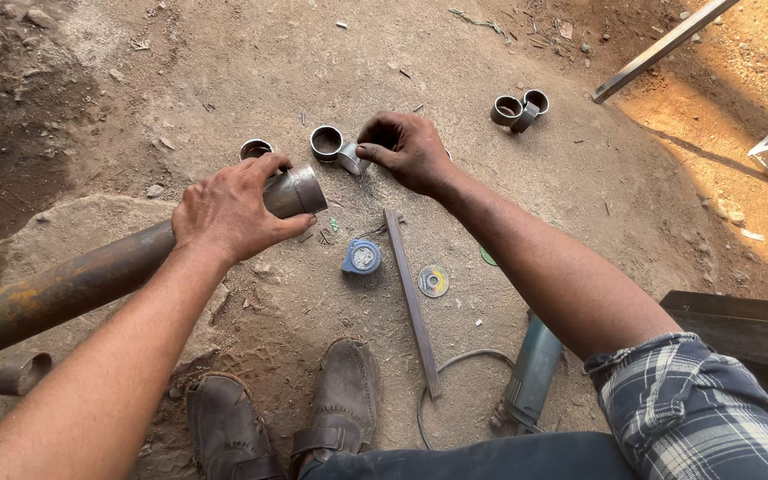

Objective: The person fits a metal ring onto the end of a long pipe, files the metal edge by hand, and then uses a handheld angle grinder to grind the circumference where the ring is attached while sparks fly.

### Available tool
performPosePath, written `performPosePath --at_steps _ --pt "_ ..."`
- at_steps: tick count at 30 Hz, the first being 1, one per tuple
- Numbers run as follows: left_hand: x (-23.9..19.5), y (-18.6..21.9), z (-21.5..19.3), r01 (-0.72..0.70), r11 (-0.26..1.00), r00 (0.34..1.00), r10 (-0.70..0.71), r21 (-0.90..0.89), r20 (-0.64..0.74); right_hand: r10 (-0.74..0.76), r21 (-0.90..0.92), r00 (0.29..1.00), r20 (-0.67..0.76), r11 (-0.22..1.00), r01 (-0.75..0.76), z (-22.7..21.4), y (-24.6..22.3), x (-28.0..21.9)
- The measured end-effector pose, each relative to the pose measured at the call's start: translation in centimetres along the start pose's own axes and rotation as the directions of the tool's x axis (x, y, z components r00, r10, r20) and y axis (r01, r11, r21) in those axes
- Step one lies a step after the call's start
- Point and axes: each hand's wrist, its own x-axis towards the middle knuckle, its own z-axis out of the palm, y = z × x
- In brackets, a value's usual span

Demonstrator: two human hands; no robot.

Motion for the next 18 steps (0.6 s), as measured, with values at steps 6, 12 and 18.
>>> performPosePath --at_steps 6,12,18 --pt "0.13 0.03 0.12 -0.043 0.999 0.998 0.044 0.027 -0.038 0.002 0.002 1.0 0.001 1.0 -0.002 -0.04 0.03 0.05" --pt "0.06 -0.05 0.33 -0.073 0.996 0.994 0.076 0.042 -0.077 -0.065 -0.005 0.998 -0.01 0.998 0.065 0.28 0.02 -0.07" --pt "0.14 0.1 0.4 -0.083 0.992 0.991 0.092 0.1 -0.093 -0.04 -0.018 0.999 0.023 0.999 0.04 0.73 0.32 -0.11"
